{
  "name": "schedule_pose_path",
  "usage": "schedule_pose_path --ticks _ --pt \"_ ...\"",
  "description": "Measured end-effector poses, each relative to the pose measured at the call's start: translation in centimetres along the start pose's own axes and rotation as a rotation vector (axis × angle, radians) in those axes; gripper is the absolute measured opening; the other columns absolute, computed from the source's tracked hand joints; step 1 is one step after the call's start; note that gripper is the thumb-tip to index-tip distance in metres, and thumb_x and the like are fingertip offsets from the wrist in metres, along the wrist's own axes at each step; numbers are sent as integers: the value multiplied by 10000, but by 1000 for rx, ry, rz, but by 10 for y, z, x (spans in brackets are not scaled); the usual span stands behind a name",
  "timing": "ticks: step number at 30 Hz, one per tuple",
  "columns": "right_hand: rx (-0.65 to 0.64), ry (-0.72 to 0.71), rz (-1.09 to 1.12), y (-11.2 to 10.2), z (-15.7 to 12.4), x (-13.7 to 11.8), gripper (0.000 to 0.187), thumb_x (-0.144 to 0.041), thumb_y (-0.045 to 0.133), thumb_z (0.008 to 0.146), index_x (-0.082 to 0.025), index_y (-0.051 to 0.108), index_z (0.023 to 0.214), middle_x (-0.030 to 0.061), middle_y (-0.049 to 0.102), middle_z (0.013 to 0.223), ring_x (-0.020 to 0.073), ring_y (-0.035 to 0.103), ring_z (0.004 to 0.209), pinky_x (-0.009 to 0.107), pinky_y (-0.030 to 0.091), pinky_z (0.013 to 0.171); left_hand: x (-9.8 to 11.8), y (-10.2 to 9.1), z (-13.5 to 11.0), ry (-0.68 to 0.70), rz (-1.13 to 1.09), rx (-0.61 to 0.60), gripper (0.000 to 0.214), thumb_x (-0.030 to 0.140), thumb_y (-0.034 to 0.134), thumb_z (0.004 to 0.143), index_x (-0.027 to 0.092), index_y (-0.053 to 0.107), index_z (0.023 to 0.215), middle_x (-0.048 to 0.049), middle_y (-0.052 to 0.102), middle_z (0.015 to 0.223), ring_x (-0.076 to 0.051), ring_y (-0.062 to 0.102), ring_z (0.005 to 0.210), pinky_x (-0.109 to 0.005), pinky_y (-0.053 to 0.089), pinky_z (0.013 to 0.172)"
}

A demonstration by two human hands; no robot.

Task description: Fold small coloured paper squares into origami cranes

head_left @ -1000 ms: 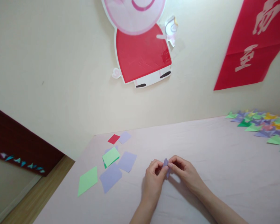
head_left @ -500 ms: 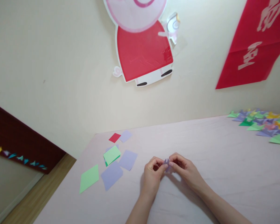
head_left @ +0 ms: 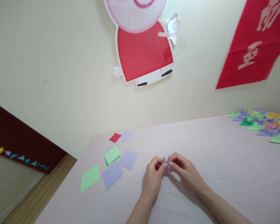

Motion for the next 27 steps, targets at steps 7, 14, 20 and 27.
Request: schedule_pose_path --ticks 7,14,20,27 --pt "-7 -19 -126 8 -2 -3 279 -476 590 865 -202 587 811 -4 581 725 159 521 672 264 426 636 -11 1 -3 39 131 23 160 342 510 912 201 523 839 11 549 786 -154 507 745 -249 399 686" --pt "22 -22 -228 6 -4 -1 311 -458 545 876 -202 579 704 -10 566 658 161 504 639 261 394 603 -11 1 -2 9 135 50 154 342 537 904 200 553 846 24 571 769 -143 530 702 -247 409 675" --pt "24 -34 -247 6 -4 -6 301 -446 530 870 -209 551 685 -13 545 631 162 496 616 263 392 588 -4 0 -4 14 104 64 158 348 558 900 203 618 884 6 648 814 -153 583 729 -247 427 678" --pt "6 -28 -209 6 -2 3 236 -415 590 831 -205 554 731 -33 521 647 144 480 621 250 396 588 -4 -3 -1 64 35 56 145 330 592 868 191 638 869 1 648 818 -159 581 763 -247 446 712"
Point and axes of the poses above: each hand's wrist, its own z-axis towards the middle knuckle, its own y-axis out of the palm, x = y × z, the point moved 4 cm from there along z, towards the middle knuckle
